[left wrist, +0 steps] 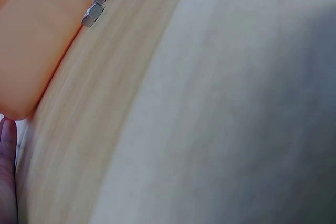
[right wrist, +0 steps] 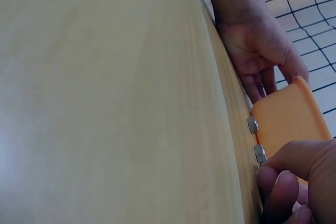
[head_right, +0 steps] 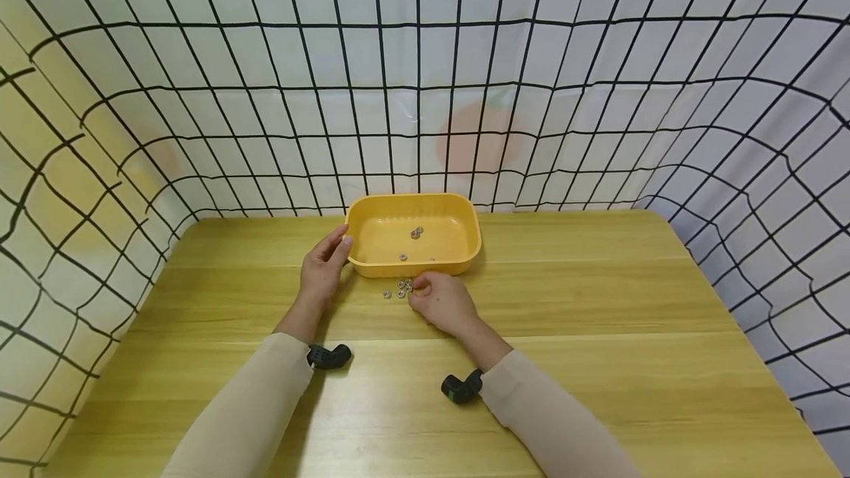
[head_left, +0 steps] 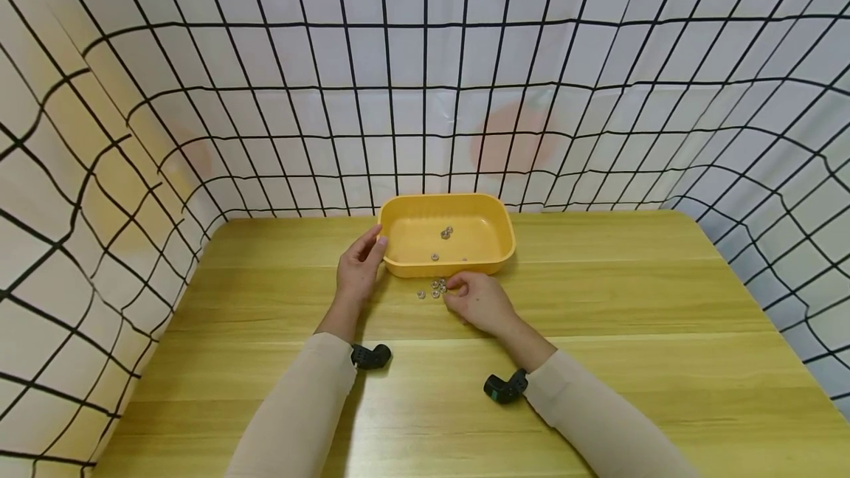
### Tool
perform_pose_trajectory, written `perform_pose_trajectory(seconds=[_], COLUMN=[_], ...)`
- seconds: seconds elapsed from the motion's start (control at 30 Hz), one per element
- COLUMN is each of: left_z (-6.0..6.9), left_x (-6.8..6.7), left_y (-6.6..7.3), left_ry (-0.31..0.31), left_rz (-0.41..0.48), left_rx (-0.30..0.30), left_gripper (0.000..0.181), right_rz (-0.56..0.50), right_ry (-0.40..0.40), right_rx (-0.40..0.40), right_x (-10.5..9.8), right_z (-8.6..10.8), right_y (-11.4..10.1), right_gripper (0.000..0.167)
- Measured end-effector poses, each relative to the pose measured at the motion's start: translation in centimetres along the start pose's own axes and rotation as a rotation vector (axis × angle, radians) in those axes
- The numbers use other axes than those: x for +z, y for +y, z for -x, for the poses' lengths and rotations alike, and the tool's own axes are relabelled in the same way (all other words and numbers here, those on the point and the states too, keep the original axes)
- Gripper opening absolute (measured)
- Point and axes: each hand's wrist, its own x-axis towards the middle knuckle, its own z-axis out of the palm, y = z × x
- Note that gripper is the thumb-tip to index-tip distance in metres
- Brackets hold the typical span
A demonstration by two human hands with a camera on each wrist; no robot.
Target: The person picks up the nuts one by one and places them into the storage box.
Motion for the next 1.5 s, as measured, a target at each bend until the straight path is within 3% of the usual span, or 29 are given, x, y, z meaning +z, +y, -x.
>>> perform_pose_trajectory(seconds=[0.83,1.2,1.5], left_z=[-0.09,0.00,0.02], left_x=[0.03,0.06,0.02], left_y=[-0.25,-0.06,-0.10], left_ry=[0.002,0.006,0.005], left_rz=[0.003,-0.001,0.004], left_rx=[0.028,0.037,0.027], left_gripper=[0.041,0.041,0.041], right_rz=[0.110,0.172,0.168], right_ry=[0.073,0.107,0.089], right_rx=[0.019,-0.040,-0.033], right_x=[0.90,0.98,0.98], right_z=[-0.39,-0.44,-0.49], right_y=[-0.92,-0.90,-0.87], right_gripper=[0.013,0.010,0.011])
